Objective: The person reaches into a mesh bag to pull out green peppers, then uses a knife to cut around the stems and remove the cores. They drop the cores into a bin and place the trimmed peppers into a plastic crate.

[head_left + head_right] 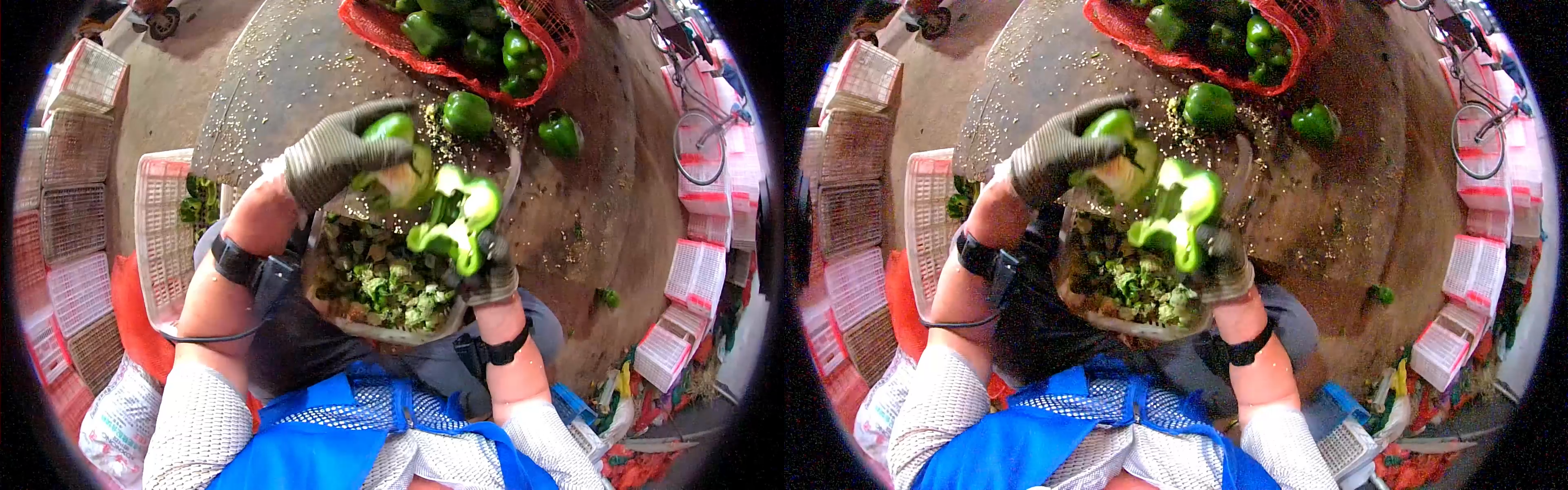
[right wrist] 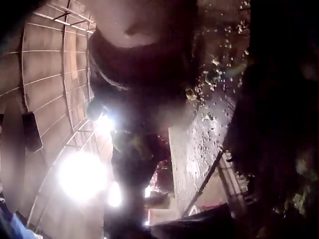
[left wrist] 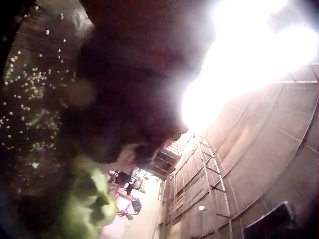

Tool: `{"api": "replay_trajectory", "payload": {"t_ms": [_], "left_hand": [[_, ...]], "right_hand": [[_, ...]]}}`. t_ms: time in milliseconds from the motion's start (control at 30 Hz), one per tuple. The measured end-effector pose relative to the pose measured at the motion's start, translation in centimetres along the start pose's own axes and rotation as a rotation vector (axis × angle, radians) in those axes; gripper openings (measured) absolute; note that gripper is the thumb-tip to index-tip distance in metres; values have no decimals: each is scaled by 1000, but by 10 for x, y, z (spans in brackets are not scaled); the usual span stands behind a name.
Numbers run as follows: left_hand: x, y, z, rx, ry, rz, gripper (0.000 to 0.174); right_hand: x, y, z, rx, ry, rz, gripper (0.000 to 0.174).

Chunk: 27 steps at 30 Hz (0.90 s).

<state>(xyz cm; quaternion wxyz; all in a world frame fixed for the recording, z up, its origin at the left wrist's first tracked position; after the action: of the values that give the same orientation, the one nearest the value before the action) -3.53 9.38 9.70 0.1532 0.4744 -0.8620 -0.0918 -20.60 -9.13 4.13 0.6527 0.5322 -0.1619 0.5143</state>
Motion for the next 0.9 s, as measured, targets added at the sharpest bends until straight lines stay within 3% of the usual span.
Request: {"api": "replay_trajectory", "payload": {"t_ms": [33,100,133,167,200,267,333,367,400,467,500,533,567,667,733,833,867,900], "left_hand": [[0,-4,2,17,92,-43,67],[-3,-14,13,34,426,-163,51],[-10,-18,18,35,552,-269,44],[-27,-26,21,75,662,-167,36],[-27,-19,14,70,707,-361,40],[-38,-30,10,112,68,-275,47],[-26,-20,24,192,-5,-443,49],[-21,-11,17,520,-570,-523,47],[8,10,-3,501,-351,-348,42],[40,32,-6,617,-373,-19,51],[57,37,-13,896,-655,111,53],[77,47,-14,956,-863,121,55],[86,49,-2,1065,-969,120,56],[88,71,5,928,-984,97,48],[82,95,-4,930,-1078,16,43],[46,151,-27,933,-1130,-165,40],[31,175,-45,632,-1306,-202,41],[16,198,-50,841,-1173,-392,41]], "right_hand": [[-3,0,4,-7,-37,-72,62],[-6,0,14,-37,-101,-172,59],[-10,-2,19,-37,-157,-155,58],[-14,2,24,-4,-209,-28,57],[-17,8,27,29,-246,87,57],[-15,14,28,39,-249,161,57],[-5,15,24,-27,-174,43,60],[0,18,21,-46,-154,-28,61],[4,17,20,-57,-210,-121,63],[12,18,18,-95,-314,-305,66],[-3,13,15,-110,-257,-154,66],[-28,5,9,-112,-196,4,67],[-29,3,5,-85,-193,10,69],[-27,8,-5,-62,-105,12,75],[1,23,-9,-213,250,6,77],[42,38,-1,-151,308,392,78],[45,48,0,-227,270,276,76],[44,50,2,-244,287,228,78]]}}
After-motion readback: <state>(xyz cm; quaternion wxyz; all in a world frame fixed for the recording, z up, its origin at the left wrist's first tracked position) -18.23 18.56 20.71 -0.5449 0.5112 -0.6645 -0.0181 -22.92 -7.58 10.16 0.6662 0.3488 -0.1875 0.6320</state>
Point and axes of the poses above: each hand's wrist, its own y-axis away from the middle knuckle, its own x-axis out of the palm, z = x × y, the point moved 3 cm from there along -y, towards the middle knuckle, and after that the axes turned 9 degrees about -z, right-handed, at the moved point
